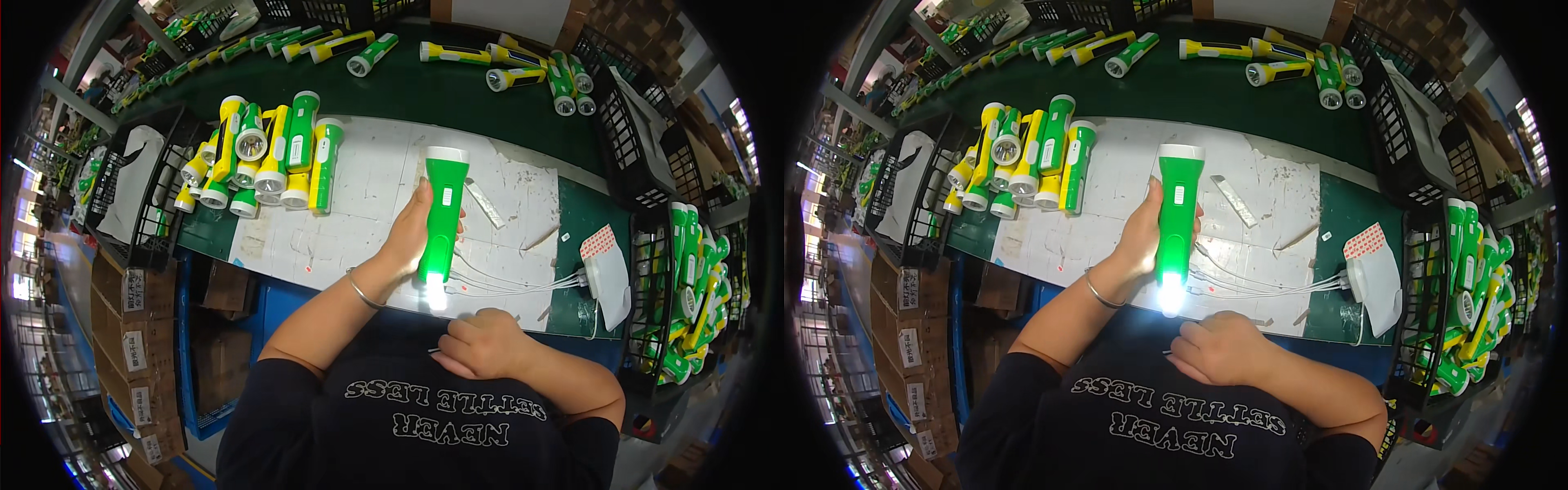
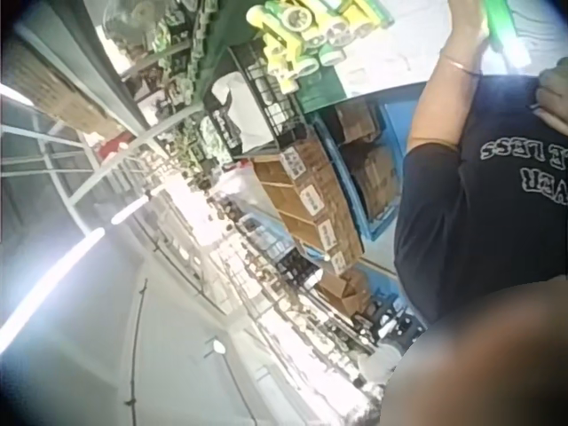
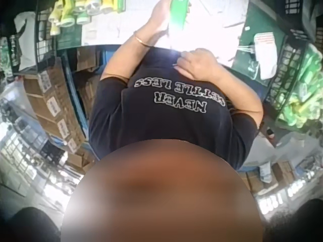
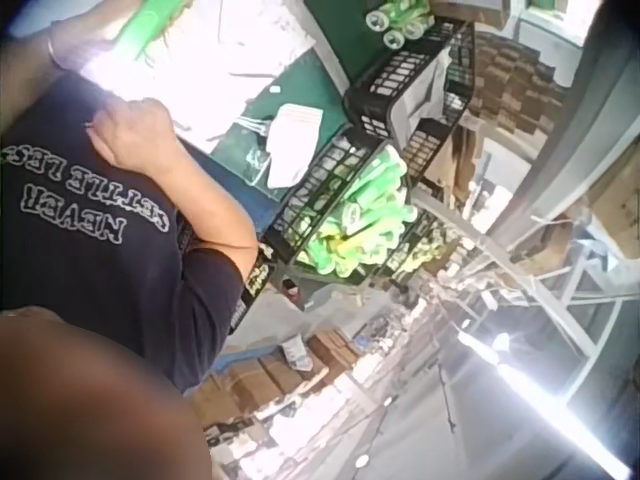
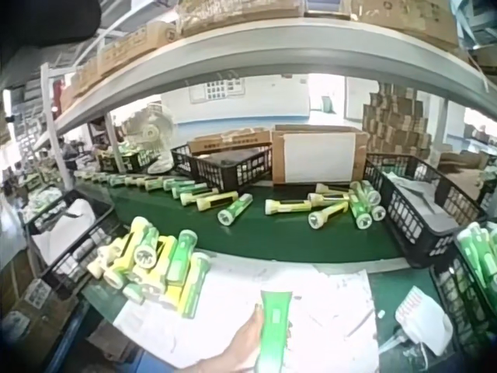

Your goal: Applying labels or stickers to flashlights on an industrial assembly line.

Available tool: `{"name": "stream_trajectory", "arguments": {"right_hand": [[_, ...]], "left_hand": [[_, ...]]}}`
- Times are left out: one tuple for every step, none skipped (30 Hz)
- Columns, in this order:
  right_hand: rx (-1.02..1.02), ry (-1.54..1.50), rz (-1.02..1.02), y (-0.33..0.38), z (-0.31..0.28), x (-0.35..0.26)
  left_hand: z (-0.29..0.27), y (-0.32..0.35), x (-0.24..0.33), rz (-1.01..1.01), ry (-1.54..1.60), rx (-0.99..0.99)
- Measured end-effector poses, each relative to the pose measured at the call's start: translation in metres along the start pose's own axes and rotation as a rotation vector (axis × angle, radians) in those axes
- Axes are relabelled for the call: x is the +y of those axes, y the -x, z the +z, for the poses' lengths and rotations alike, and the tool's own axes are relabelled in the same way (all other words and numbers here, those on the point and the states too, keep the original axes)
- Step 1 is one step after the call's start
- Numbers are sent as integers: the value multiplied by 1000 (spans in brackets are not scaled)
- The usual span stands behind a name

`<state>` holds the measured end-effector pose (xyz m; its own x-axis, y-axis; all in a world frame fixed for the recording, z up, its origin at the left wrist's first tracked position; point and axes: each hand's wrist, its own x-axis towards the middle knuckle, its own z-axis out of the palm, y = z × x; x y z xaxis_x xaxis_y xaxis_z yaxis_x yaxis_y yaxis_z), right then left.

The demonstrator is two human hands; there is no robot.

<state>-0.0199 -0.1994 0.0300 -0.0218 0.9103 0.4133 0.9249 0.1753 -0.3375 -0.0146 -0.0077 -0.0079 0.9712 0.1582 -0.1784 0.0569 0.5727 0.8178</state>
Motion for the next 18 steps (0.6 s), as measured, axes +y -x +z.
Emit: {"name": "stream_trajectory", "arguments": {"right_hand": [[92,55,31,-3,0,3],[183,110,61,-9,-4,8],[219,102,207,-13,-5,13],[279,-60,499,-19,0,20],[356,-87,600,-28,1,35],[308,-227,747,-30,-2,39],[350,-272,739,-28,-1,39],[387,-323,729,-25,2,40],[389,-359,749,-17,0,47],[434,-380,752,-13,-3,55],[476,-404,752,-10,-8,63],[485,-487,780,-7,-13,68],[491,-547,823,-6,-19,71],[499,-602,870,-7,-28,73],[467,-554,885,-7,-36,78],[423,-508,905,-13,-45,75],[377,-461,924,-23,-58,69],[161,-395,968,-26,-68,68]], "left_hand": [[-1,1,2,-45,81,-8],[1,2,2,-43,79,-7],[3,5,1,-29,74,-57],[6,9,-1,-14,68,-106],[20,14,2,30,23,-45],[17,10,-2,89,-64,-105],[17,10,-2,94,-67,-112],[15,12,-1,67,-114,-90],[13,13,1,39,-160,-69],[12,14,4,12,-222,-69],[10,16,5,15,-223,-65],[8,18,5,-3,-294,-80],[7,19,5,-23,-364,-96],[6,20,3,-8,-409,-104],[7,22,6,-10,-408,-107],[9,26,11,83,-704,-126],[11,29,16,179,-999,-143],[12,34,18,288,-1134,-195]]}}
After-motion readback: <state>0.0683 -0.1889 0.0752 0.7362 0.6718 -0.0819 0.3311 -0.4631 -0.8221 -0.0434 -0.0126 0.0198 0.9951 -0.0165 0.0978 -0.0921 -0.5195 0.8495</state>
